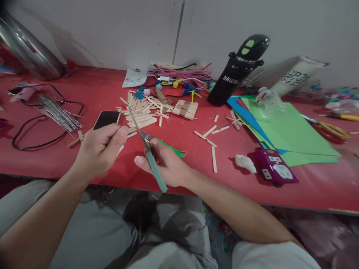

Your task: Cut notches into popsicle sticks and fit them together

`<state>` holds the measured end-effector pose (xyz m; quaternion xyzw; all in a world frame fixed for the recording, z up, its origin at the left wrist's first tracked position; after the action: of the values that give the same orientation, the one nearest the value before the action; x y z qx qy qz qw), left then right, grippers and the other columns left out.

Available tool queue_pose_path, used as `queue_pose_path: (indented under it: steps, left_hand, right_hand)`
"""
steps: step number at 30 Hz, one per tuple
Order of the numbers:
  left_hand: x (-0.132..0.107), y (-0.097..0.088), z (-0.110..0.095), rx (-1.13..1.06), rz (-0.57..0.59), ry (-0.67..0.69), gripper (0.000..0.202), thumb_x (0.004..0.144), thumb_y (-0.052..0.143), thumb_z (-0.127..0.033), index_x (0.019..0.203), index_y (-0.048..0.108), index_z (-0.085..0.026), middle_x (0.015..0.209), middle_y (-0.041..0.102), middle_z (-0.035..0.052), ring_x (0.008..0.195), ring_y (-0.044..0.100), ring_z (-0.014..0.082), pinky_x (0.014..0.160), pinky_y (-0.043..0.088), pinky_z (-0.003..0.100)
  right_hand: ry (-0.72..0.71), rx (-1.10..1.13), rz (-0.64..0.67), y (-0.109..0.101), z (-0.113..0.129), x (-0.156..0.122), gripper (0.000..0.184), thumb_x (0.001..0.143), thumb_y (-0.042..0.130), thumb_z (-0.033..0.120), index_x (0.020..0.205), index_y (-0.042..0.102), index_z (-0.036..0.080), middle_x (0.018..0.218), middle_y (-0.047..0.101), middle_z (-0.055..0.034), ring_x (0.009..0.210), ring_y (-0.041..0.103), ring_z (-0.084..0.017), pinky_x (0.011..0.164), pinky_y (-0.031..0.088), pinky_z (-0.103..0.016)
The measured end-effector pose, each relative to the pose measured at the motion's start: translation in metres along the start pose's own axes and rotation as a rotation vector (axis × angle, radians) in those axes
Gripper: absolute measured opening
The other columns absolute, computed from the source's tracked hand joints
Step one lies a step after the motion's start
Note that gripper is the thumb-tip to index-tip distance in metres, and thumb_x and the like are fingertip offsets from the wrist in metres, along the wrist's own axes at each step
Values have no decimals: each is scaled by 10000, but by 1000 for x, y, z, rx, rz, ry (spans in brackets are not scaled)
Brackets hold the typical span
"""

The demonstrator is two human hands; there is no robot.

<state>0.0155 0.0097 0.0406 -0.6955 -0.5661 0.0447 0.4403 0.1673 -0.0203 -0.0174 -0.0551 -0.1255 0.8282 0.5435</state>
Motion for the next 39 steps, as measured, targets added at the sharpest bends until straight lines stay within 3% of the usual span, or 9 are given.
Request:
queue_pose_path:
  steps: [27,39]
  left_hand:
    - [0,-1,-3,9,-15,36,354,948,454,-244,611,363,-188,513,287,-74,473,275,55,453,257,219]
    - [0,0,-1,10,0,14,346,948,452,-259,615,389,-188,508,302,-72,467,288,59,450,261,223]
  right_hand:
    - [15,-145,-76,-3,0,-1,416,883,546,600,851,442,198,742,436,21,634,396,-126,599,357,-310]
    - [-28,15,17,2,-1,-1,453,887,559,620,961,433,191,853,439,-4,733,414,-141,695,401,-320]
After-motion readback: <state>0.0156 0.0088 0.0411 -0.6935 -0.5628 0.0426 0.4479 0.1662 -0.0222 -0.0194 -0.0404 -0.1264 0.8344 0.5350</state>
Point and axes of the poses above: each hand's wrist, its own x-axis towards the middle knuckle, its own y-axis out of the palm, z = x × y, the point moved 5 cm from there along x, towards the middle knuckle
